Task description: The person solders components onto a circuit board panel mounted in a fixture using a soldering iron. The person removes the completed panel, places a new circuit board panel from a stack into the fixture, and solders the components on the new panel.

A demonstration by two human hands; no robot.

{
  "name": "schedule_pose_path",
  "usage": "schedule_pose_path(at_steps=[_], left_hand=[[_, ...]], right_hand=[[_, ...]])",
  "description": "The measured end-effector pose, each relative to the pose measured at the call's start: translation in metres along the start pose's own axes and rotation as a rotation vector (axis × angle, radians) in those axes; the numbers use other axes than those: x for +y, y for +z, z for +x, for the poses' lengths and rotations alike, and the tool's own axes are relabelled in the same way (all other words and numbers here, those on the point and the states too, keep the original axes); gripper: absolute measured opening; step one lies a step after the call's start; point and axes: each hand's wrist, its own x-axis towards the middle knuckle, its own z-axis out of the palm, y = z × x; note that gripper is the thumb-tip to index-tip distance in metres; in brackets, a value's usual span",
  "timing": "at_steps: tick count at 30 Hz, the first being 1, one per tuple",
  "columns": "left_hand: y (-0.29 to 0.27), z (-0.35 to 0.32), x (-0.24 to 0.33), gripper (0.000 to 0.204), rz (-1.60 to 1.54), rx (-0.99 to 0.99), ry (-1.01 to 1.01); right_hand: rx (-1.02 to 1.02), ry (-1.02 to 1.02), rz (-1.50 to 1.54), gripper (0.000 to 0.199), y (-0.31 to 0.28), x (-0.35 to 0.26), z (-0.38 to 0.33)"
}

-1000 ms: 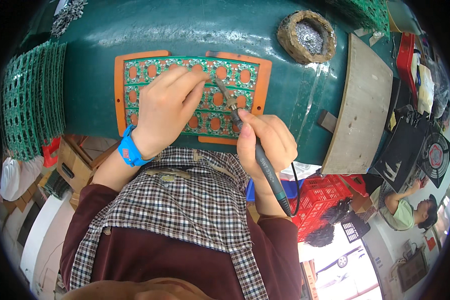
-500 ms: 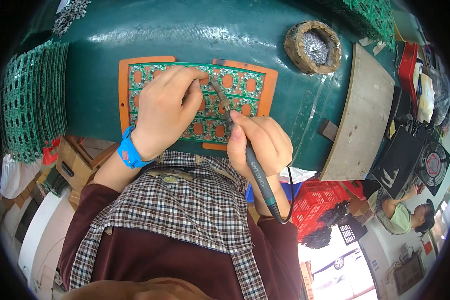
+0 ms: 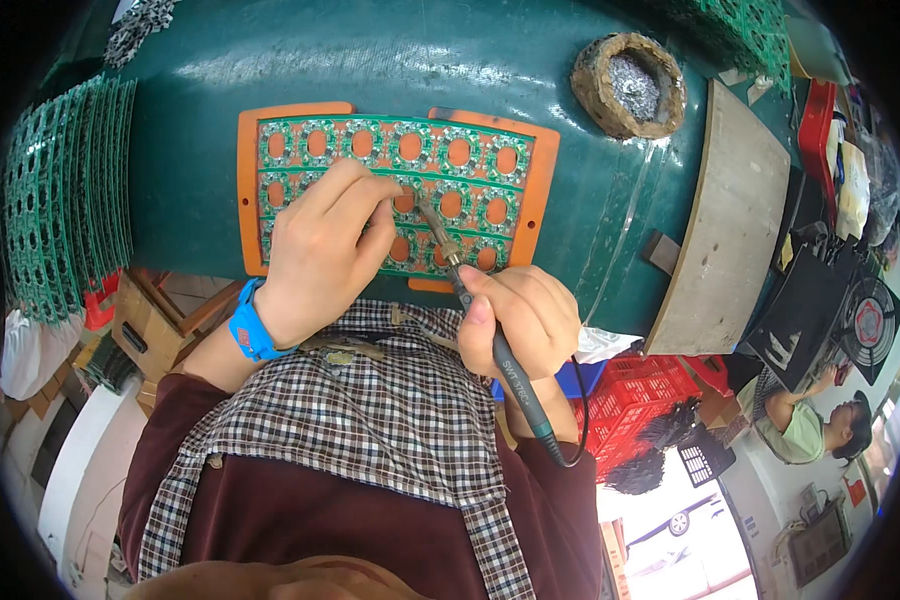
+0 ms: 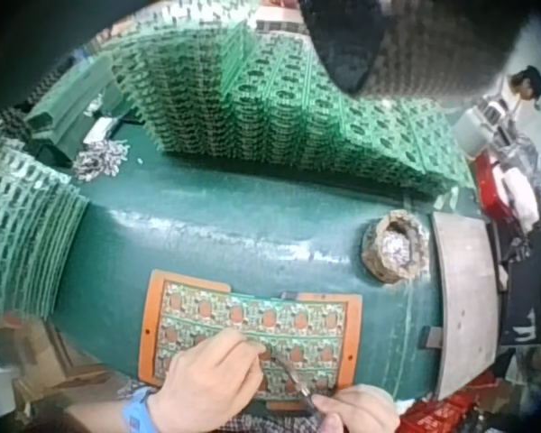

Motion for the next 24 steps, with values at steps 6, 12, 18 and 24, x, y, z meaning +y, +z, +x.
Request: schedule_pose_path(at_steps=[6,12,18,24], left_hand=[[0.001,-0.001,-0.001,0.013,0.032,0.026,-0.005],[-0.002,-0.004,0.004,0.016,-0.021,0.023,-0.048],[0.003,-0.004,0.002,0.017,-0.037,0.01,-0.005],[-0.002,-0.001,0.004,0.017,-0.003,-0.007,-0.019]], right_hand=[[0.014,0.001,-0.021,0.01,0.0,-0.002,0.0],[0.025,-0.026,-0.038,0.011,-0.009,-0.005,-0.001],[0.017,0.011,-0.034,0.011,0.0,-0.004,-0.005],[0.018,0.051,-0.044,0.011,-0.011,-0.005,-0.002]])
